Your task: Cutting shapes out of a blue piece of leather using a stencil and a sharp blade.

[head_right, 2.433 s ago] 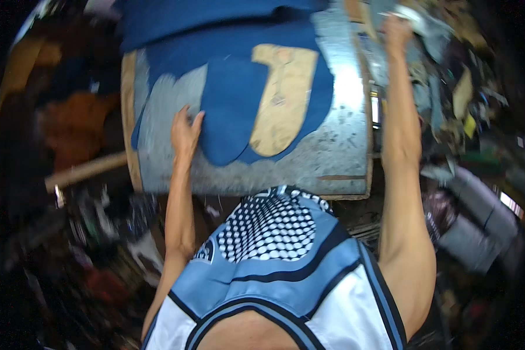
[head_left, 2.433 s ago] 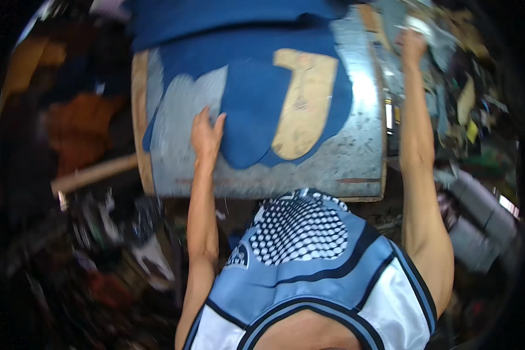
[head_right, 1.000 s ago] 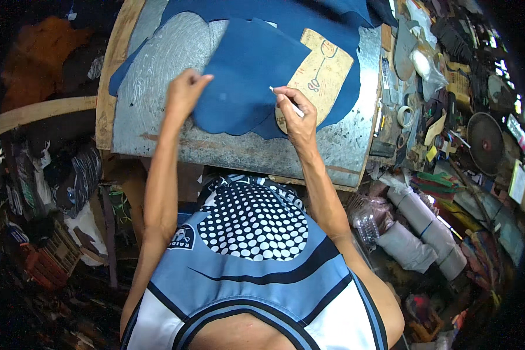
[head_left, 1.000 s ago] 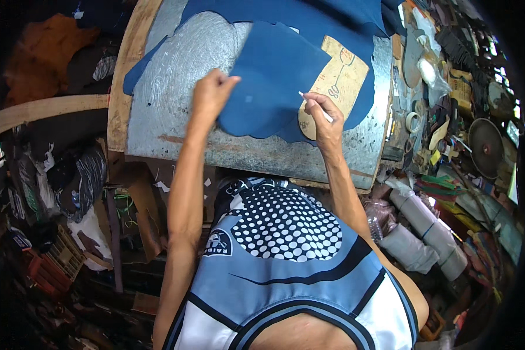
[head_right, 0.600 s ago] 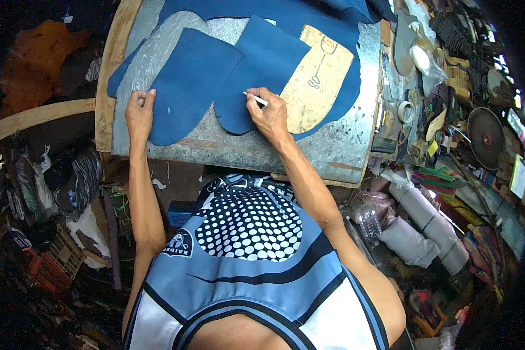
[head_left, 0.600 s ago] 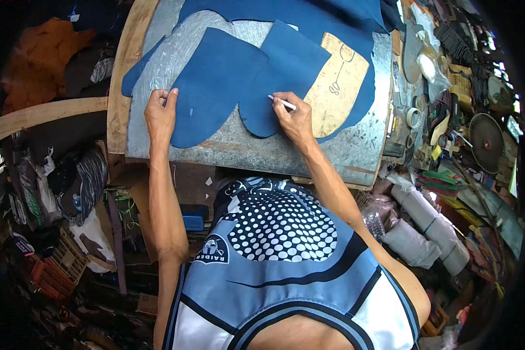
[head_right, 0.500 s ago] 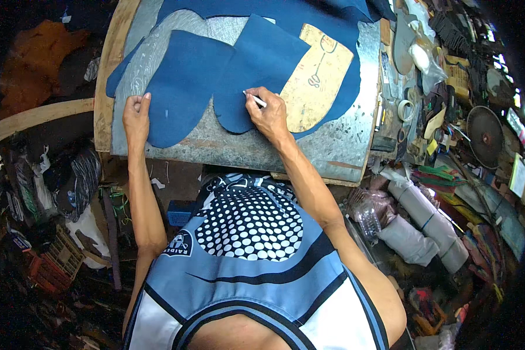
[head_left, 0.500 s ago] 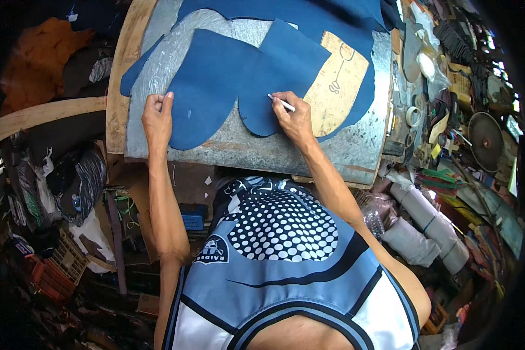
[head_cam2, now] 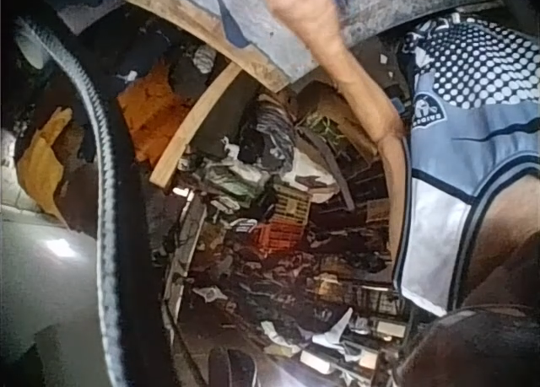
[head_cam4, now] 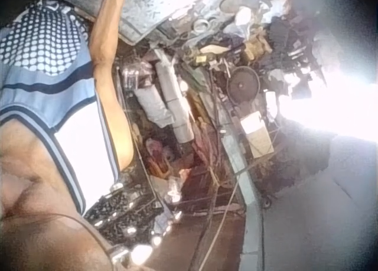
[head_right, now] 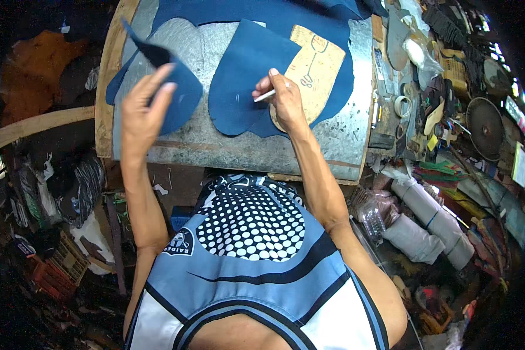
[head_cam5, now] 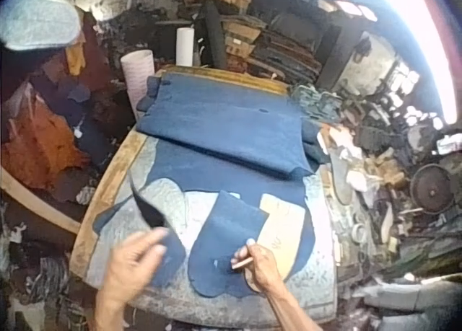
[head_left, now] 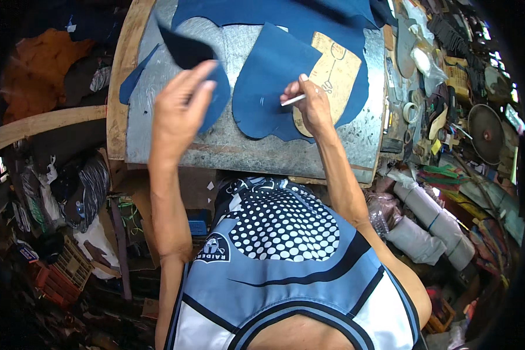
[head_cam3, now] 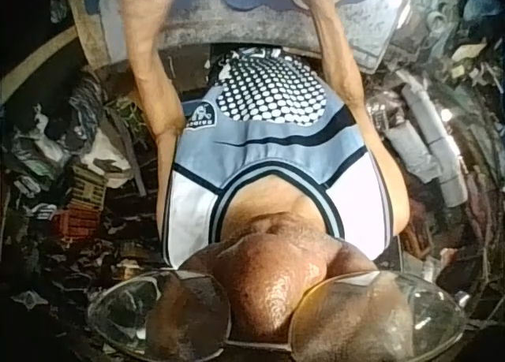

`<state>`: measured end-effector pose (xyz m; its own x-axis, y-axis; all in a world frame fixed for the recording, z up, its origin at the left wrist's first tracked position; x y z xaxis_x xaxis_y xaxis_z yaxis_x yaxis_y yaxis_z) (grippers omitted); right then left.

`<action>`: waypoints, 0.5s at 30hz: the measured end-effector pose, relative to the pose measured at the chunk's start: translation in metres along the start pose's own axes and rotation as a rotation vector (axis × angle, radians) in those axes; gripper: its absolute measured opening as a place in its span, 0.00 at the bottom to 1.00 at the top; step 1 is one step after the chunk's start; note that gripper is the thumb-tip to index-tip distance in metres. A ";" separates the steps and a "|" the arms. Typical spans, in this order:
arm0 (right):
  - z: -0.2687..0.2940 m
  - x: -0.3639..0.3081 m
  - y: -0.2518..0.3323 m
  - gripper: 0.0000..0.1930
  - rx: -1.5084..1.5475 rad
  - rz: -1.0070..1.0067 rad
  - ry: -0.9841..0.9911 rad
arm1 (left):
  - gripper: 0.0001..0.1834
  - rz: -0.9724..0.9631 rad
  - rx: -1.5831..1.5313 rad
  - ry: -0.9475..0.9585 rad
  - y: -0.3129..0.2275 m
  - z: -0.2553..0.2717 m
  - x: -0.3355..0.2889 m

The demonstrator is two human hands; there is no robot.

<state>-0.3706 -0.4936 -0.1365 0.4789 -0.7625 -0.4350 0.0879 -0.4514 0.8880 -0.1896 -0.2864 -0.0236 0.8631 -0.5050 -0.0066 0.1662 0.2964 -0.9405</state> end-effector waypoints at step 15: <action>0.055 0.047 -0.026 0.11 0.287 -0.246 -0.253 | 0.43 -0.338 0.778 0.138 0.092 -0.098 -0.079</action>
<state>-0.3986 -0.5439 -0.1882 0.2425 -0.6894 -0.6826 -0.0907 -0.7166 0.6916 -0.2888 -0.2988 -0.1431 0.6514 -0.7451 0.1432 0.7268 0.5586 -0.3996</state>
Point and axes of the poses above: each hand's wrist, its own x-axis towards the middle knuckle, its own z-axis out of the back of the hand, y = z × x, the point moved 2 cm from there along x, towards the middle knuckle, and after that the axes turned 13 degrees about -y, right-handed, at the moved point
